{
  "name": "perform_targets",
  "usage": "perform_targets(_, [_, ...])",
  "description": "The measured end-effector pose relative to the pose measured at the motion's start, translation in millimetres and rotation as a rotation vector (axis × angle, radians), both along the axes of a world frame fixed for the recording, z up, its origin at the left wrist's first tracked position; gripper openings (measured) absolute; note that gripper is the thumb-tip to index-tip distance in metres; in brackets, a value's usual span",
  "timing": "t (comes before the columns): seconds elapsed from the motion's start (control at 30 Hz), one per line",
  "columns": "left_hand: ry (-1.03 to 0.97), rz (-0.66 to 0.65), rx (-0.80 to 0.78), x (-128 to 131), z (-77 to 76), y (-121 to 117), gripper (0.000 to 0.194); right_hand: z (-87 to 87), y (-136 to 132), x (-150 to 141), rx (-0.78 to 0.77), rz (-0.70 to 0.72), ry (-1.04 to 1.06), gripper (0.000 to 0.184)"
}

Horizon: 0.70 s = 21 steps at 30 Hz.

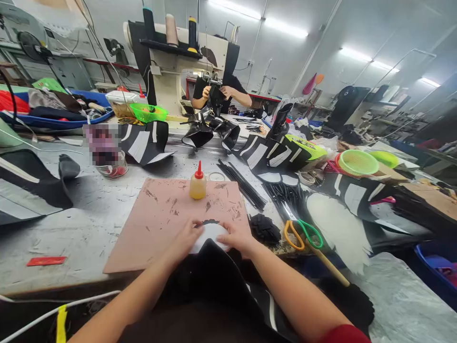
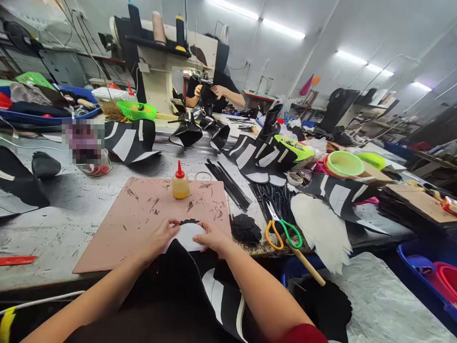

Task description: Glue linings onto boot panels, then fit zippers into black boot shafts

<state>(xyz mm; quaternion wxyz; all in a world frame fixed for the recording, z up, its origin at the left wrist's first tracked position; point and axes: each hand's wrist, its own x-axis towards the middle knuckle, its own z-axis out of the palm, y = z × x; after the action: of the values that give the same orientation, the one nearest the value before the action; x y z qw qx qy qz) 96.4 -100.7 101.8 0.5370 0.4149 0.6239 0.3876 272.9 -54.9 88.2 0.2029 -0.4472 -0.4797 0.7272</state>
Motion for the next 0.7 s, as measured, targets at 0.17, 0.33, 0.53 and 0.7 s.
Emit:
perform_targets(0.17, [0.195,-0.078,0.005,-2,1.7,-1,0.033,5.6,-2,5,-0.041,-0.008,-0.004,0.042])
perform_targets(0.33, [0.243,-0.133,-0.09,-1,4.8,1,0.029,3.3,-6,6,0.066,-0.061,-0.212,0.02])
perform_targets(0.53, [0.269,-0.082,-0.059,0,2.7,3,0.02,-0.1,-9,5,0.189,-0.031,-0.307,0.011])
perform_targets(0.7, [0.27,-0.091,-0.093,1,7.2,3,0.015,9.0,-7,12,0.085,-0.051,-0.256,0.02])
